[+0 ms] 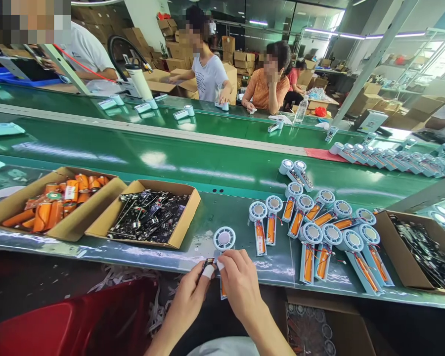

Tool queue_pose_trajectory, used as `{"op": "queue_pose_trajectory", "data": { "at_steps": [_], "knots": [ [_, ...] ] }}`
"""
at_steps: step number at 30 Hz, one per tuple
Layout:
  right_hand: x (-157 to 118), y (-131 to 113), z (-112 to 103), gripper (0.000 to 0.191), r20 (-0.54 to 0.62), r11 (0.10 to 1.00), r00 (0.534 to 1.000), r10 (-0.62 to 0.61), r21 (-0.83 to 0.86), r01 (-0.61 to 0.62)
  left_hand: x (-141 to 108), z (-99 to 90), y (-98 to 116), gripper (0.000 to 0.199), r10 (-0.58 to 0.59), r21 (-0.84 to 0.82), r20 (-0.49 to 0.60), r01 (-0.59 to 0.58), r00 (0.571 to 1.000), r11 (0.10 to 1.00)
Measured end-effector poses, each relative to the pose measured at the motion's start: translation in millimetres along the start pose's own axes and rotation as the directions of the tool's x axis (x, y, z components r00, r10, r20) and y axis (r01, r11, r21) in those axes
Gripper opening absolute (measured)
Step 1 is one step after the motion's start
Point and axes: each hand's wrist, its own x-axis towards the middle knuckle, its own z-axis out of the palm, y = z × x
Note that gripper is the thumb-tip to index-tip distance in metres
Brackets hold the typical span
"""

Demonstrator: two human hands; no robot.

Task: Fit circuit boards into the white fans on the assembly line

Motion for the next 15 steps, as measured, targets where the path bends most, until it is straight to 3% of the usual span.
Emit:
{"op": "queue_pose_trajectory", "data": {
  "at_steps": [4,9,15],
  "knots": [
    [2.8,-6.9,-2.1,0.025,0.046,0.996,0.999,-0.006,-0.089,0.011,4.3,0.9,4.0,0.026,0.152,0.109,0.016,-0.153,0.988,0.982],
    [4.8,-12.3,-2.7,0.026,0.079,0.991,0.997,0.006,-0.13,0.004,4.1,3.5,-6.4,0.029,0.297,0.245,-0.013,-0.285,0.955,0.927],
    [5.7,-14.3,-1.0,0.026,0.092,0.985,0.996,0.014,-0.175,0.002,3.0,3.9,-12.7,0.029,0.374,0.347,0.016,-0.356,0.927,0.868]
  ]
}}
